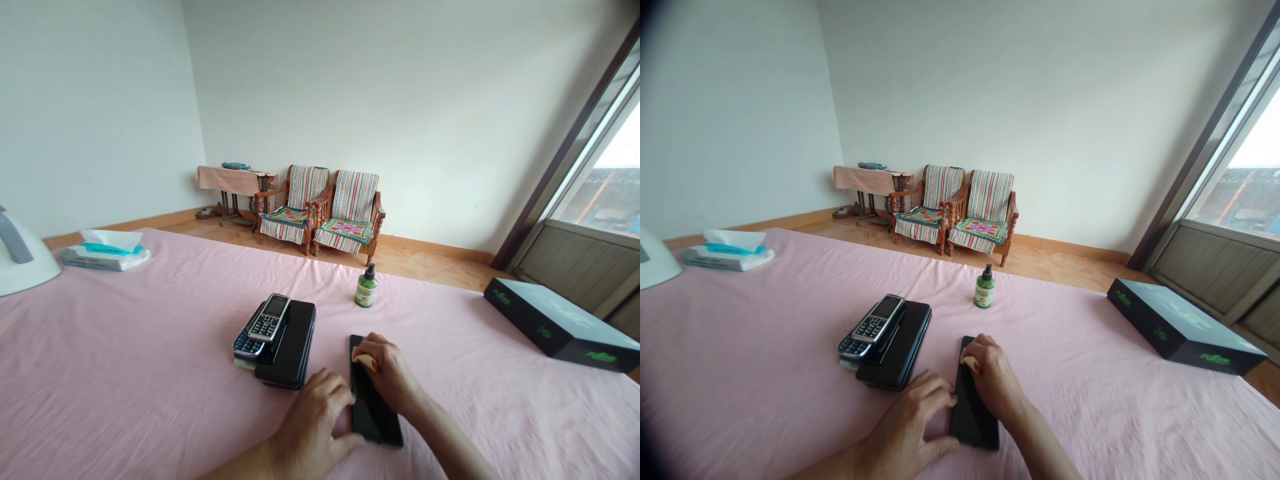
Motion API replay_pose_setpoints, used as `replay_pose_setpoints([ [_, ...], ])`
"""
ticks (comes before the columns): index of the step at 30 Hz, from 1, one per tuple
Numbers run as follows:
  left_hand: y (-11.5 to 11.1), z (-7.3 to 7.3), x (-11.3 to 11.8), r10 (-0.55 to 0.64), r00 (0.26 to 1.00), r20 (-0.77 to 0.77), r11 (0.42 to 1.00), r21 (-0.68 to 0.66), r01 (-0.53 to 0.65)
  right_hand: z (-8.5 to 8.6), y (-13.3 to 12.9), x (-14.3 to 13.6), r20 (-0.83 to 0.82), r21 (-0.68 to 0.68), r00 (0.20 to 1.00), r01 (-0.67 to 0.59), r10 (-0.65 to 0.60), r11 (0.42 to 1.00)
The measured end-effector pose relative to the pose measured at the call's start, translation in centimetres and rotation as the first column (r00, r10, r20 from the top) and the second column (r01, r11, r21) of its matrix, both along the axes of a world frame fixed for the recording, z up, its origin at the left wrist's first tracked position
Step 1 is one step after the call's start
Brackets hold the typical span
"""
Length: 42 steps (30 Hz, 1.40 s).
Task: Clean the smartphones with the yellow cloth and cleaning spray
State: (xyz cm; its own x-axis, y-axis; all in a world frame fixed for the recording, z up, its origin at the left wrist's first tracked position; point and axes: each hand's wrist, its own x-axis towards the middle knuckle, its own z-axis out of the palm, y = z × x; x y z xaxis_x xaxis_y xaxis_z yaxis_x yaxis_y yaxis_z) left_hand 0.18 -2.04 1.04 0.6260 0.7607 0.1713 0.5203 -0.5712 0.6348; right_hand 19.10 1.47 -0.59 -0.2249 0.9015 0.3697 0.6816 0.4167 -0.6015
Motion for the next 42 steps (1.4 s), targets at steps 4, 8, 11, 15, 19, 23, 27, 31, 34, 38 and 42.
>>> replay_pose_setpoints([
  [4,0.0,0.1,0.0,0.007,1.000,-0.009,1.000,-0.004,-0.007,-0.2,1.0,-0.1,-0.024,0.012,0.999,0.022,-0.022,1.000],
  [8,0.0,0.0,0.0,0.006,1.000,-0.006,1.000,-0.018,-0.006,0.1,0.5,0.0,0.001,-0.032,0.999,-0.042,0.042,0.999],
  [11,0.1,0.0,0.1,0.007,1.000,-0.001,1.000,-0.022,-0.007,0.3,0.3,0.0,0.027,-0.052,0.997,-0.070,0.072,0.996],
  [15,0.1,0.0,0.1,0.021,1.000,-0.001,1.000,-0.015,-0.021,0.3,0.4,-0.2,0.049,-0.020,0.999,-0.012,0.013,1.000],
  [19,0.1,0.1,0.1,0.012,1.000,-0.004,1.000,-0.017,-0.012,0.7,0.0,-0.4,0.057,-0.061,0.995,-0.077,0.081,0.995],
  [23,0.0,0.1,0.1,0.013,1.000,-0.012,1.000,-0.006,-0.013,0.7,0.8,-0.2,0.052,-0.046,0.996,-0.064,0.066,0.997],
  [27,0.0,0.1,0.1,0.013,1.000,-0.018,1.000,0.004,-0.013,0.1,2.2,-0.1,0.069,-0.006,0.998,0.002,-0.002,1.000],
  [31,0.0,0.1,0.0,0.018,1.000,-0.006,1.000,-0.002,-0.018,0.3,1.4,-0.2,0.077,-0.019,0.996,-0.040,0.042,0.999],
  [34,0.0,-0.1,0.0,0.016,1.000,0.003,1.000,-0.008,-0.016,0.6,0.4,-0.3,0.076,-0.053,0.993,-0.082,0.086,0.995],
  [38,0.0,-0.1,0.1,0.015,1.000,0.004,1.000,-0.004,-0.015,0.8,0.3,-0.5,0.076,-0.053,0.996,-0.033,0.037,0.998],
  [42,0.0,0.0,0.1,0.021,1.000,0.005,1.000,-0.008,-0.021,0.7,0.1,-0.7,0.082,-0.034,0.996,-0.028,0.031,0.999],
])
